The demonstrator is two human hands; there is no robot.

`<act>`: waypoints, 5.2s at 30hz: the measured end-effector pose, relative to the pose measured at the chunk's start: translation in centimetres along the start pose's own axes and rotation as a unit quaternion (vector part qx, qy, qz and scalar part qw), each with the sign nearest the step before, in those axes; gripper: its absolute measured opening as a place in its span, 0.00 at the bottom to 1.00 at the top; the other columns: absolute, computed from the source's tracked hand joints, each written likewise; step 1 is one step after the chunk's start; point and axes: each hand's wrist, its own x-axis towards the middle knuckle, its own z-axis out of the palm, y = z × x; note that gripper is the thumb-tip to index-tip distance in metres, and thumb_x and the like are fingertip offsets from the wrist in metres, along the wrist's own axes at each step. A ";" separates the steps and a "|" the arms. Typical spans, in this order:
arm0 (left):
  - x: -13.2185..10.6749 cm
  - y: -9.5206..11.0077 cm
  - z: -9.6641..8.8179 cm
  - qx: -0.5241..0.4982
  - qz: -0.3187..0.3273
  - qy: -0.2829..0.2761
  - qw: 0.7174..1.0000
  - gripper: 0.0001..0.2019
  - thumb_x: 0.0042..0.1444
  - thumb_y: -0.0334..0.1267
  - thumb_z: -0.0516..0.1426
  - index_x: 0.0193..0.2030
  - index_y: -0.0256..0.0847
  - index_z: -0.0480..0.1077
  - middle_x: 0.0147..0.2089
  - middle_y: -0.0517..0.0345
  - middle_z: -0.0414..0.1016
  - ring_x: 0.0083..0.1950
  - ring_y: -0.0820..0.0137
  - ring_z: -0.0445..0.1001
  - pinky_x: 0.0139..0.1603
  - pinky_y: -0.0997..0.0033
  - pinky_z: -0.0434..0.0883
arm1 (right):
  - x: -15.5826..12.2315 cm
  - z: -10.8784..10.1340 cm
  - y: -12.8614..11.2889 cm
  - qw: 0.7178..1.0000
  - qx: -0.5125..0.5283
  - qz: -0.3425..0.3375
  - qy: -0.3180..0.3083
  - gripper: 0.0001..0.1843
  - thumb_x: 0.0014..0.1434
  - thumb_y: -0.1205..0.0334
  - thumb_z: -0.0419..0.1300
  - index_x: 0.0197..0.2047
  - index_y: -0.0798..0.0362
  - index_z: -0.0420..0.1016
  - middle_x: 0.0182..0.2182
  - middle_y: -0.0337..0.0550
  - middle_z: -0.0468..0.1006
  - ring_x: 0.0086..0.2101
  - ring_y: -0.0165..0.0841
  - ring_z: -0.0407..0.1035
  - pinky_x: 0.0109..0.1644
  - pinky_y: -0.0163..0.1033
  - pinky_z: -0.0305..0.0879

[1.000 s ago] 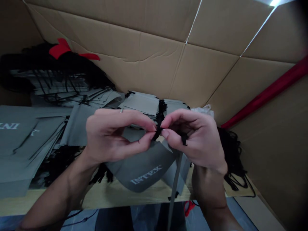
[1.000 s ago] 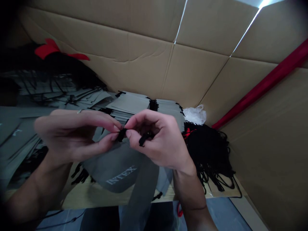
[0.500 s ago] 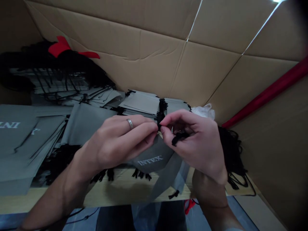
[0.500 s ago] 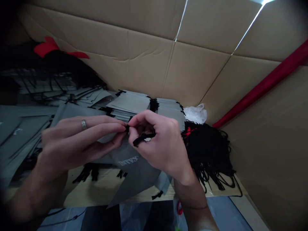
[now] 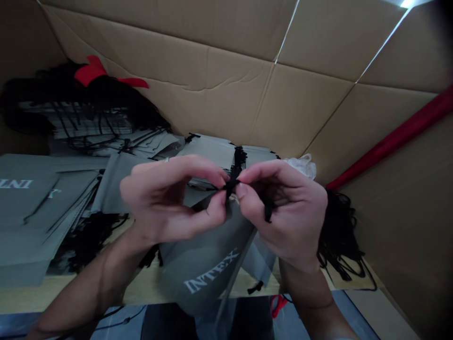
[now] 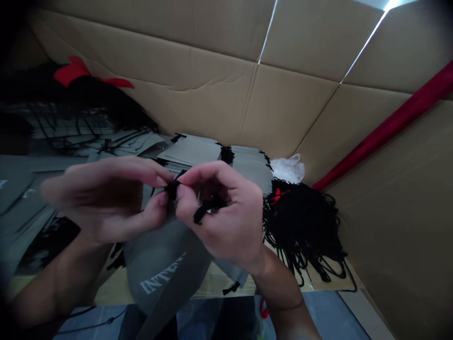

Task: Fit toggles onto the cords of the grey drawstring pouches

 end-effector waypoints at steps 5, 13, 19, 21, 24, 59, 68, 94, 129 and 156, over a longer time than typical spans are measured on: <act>0.2 0.4 -0.1 -0.083 -0.145 -0.142 0.976 0.08 0.72 0.38 0.68 0.54 0.44 0.79 0.38 0.61 0.84 0.35 0.71 0.83 0.32 0.75 0.82 | 0.2 0.3 0.8 0.990 -0.072 -0.087 0.080 0.11 0.67 0.72 0.70 0.45 0.44 0.83 0.38 0.38 0.88 0.33 0.34 0.82 0.37 0.41 0.83; -0.3 -0.1 -0.5 0.123 0.053 -0.081 0.988 0.09 0.73 0.33 0.68 0.55 0.50 0.81 0.48 0.63 0.90 0.45 0.70 0.90 0.48 0.71 0.88 | 0.7 -1.1 0.9 0.979 -0.130 -0.153 -0.036 0.18 0.63 0.76 0.70 0.49 0.43 0.79 0.42 0.36 0.89 0.37 0.35 0.84 0.46 0.44 0.87; -0.7 -0.7 -0.9 0.218 0.146 -0.084 0.961 0.12 0.75 0.25 0.63 0.55 0.47 0.81 0.50 0.60 0.92 0.47 0.69 0.92 0.53 0.74 0.90 | 0.8 -1.7 0.7 0.973 -0.164 -0.147 -0.064 0.15 0.65 0.76 0.67 0.47 0.44 0.79 0.38 0.38 0.88 0.36 0.35 0.83 0.46 0.43 0.86; -1.0 -1.0 -0.8 0.219 0.171 -0.068 0.958 0.13 0.73 0.25 0.64 0.55 0.48 0.81 0.49 0.59 0.92 0.45 0.68 0.92 0.51 0.73 0.90 | 0.7 -1.7 0.9 0.975 -0.161 -0.141 -0.057 0.14 0.64 0.75 0.67 0.46 0.44 0.79 0.38 0.37 0.87 0.34 0.34 0.81 0.44 0.42 0.85; -1.2 -1.2 -0.7 0.204 0.172 -0.070 0.961 0.14 0.73 0.25 0.62 0.56 0.48 0.81 0.47 0.58 0.91 0.41 0.69 0.90 0.44 0.73 0.89 | 0.8 -1.5 1.0 0.983 -0.138 -0.111 -0.046 0.13 0.62 0.73 0.69 0.44 0.45 0.80 0.36 0.35 0.86 0.30 0.31 0.78 0.40 0.40 0.83; 0.4 0.6 -0.3 -0.117 -0.178 -0.148 0.966 0.06 0.72 0.33 0.70 0.52 0.44 0.82 0.46 0.64 0.89 0.45 0.79 0.87 0.47 0.90 0.81 | 2.3 -3.1 1.6 0.991 0.077 -0.032 -0.108 0.09 0.70 0.72 0.73 0.49 0.49 0.83 0.40 0.38 0.84 0.37 0.29 0.80 0.37 0.32 0.80; 0.5 0.6 -0.7 -0.111 -0.182 -0.151 0.965 0.03 0.71 0.36 0.71 0.49 0.46 0.84 0.43 0.63 0.89 0.42 0.75 0.87 0.42 0.83 0.83 | 2.2 -3.2 1.5 0.991 0.078 -0.040 -0.099 0.11 0.71 0.75 0.69 0.49 0.49 0.83 0.41 0.39 0.84 0.38 0.29 0.80 0.37 0.31 0.80; 0.9 0.9 -1.7 -0.096 -0.183 -0.204 0.957 0.03 0.71 0.38 0.70 0.49 0.46 0.84 0.44 0.61 0.89 0.41 0.72 0.86 0.42 0.78 0.82 | 2.8 -4.2 1.9 0.969 0.122 -0.019 -0.212 0.18 0.70 0.66 0.77 0.61 0.49 0.84 0.49 0.45 0.88 0.44 0.34 0.82 0.37 0.36 0.81; 0.6 0.6 -2.0 -0.176 -0.240 -0.210 0.931 0.20 0.68 0.41 0.75 0.55 0.50 0.68 0.38 0.63 0.85 0.35 0.70 0.82 0.34 0.71 0.79 | 2.6 -3.6 1.8 0.964 0.021 -0.120 -0.238 0.08 0.66 0.68 0.75 0.45 0.47 0.84 0.39 0.37 0.88 0.32 0.29 0.78 0.36 0.38 0.78; 0.1 0.3 -1.3 0.018 -0.074 -0.143 0.987 0.05 0.72 0.43 0.71 0.50 0.55 0.82 0.43 0.68 0.87 0.39 0.71 0.83 0.36 0.64 0.79 | 1.8 -3.6 0.4 0.977 -0.082 -0.145 -0.132 0.11 0.69 0.72 0.69 0.47 0.43 0.84 0.41 0.39 0.87 0.34 0.34 0.77 0.38 0.43 0.81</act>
